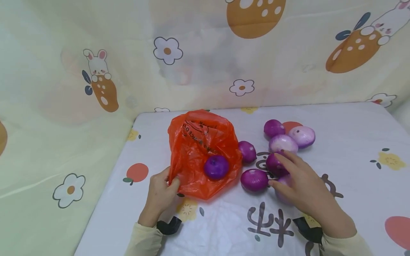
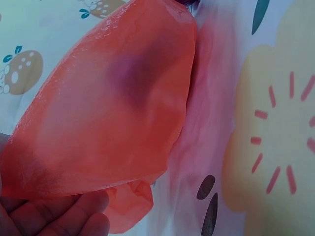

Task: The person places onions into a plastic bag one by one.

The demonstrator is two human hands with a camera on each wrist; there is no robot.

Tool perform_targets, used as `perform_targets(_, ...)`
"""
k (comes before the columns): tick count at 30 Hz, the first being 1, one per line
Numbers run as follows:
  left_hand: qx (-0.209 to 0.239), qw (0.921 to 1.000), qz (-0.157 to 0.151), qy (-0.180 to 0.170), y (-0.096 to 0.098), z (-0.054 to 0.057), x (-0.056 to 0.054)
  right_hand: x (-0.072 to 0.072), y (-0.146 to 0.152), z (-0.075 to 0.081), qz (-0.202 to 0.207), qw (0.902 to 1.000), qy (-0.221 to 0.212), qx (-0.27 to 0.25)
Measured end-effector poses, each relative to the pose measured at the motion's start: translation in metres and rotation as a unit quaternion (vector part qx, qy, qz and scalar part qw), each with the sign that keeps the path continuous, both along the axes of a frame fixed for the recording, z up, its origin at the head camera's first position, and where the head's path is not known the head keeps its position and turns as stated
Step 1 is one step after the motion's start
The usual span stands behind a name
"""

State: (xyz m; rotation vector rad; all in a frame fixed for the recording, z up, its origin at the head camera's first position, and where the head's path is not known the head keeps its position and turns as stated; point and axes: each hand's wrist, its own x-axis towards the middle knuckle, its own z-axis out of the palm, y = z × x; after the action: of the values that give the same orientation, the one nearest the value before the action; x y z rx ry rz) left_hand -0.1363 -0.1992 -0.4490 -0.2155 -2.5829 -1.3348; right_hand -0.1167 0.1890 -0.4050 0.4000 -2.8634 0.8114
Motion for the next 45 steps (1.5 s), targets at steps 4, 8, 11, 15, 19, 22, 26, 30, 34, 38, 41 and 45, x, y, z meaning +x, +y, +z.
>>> perform_targets(4,0.001,1.0000,-0.002,0.001,0.000,0.000,0.000,0.008,0.010,-0.009,-0.022,0.9994,-0.025,0.012)
perform_targets(8,0.003,1.0000,-0.004,0.001,0.001,0.000,0.000,0.016,0.016,-0.020,-0.030,0.9989,-0.033,0.008)
perform_targets(11,0.001,1.0000,-0.002,0.001,0.002,0.000,0.000,0.022,0.016,-0.025,-0.035,0.9979,-0.054,0.008)
perform_targets(15,-0.001,1.0000,-0.003,0.002,0.002,0.001,0.000,0.026,0.017,-0.028,-0.043,0.9963,-0.073,0.015)
perform_targets(19,-0.001,1.0000,-0.003,0.003,0.002,0.002,0.000,0.028,0.018,-0.030,-0.048,0.9959,-0.074,0.023)
perform_targets(22,-0.003,1.0000,-0.003,0.002,0.002,0.003,0.001,0.029,0.019,-0.031,-0.049,0.9955,-0.075,0.031)
perform_targets(26,-0.004,1.0000,-0.001,0.000,0.002,0.003,0.001,0.029,0.019,-0.033,-0.051,0.9947,-0.077,0.044)
perform_targets(30,-0.005,1.0000,0.002,-0.002,0.001,0.004,0.002,0.028,0.018,-0.034,-0.050,0.9953,-0.066,0.050)
perform_targets(34,-0.007,1.0000,0.001,-0.002,0.001,0.003,0.001,0.028,0.018,-0.035,-0.050,0.9953,-0.066,0.051)
perform_targets(38,-0.006,1.0000,-0.001,-0.004,0.001,0.002,0.001,0.028,0.017,-0.035,-0.054,0.9949,-0.065,0.055)
perform_targets(41,-0.004,1.0000,-0.002,-0.004,0.001,0.001,0.000,0.028,0.017,-0.035,-0.057,0.9950,-0.062,0.054)
perform_targets(45,-0.002,1.0000,-0.005,-0.003,0.001,0.001,0.000,0.028,0.016,-0.035,-0.060,0.9952,-0.061,0.047)
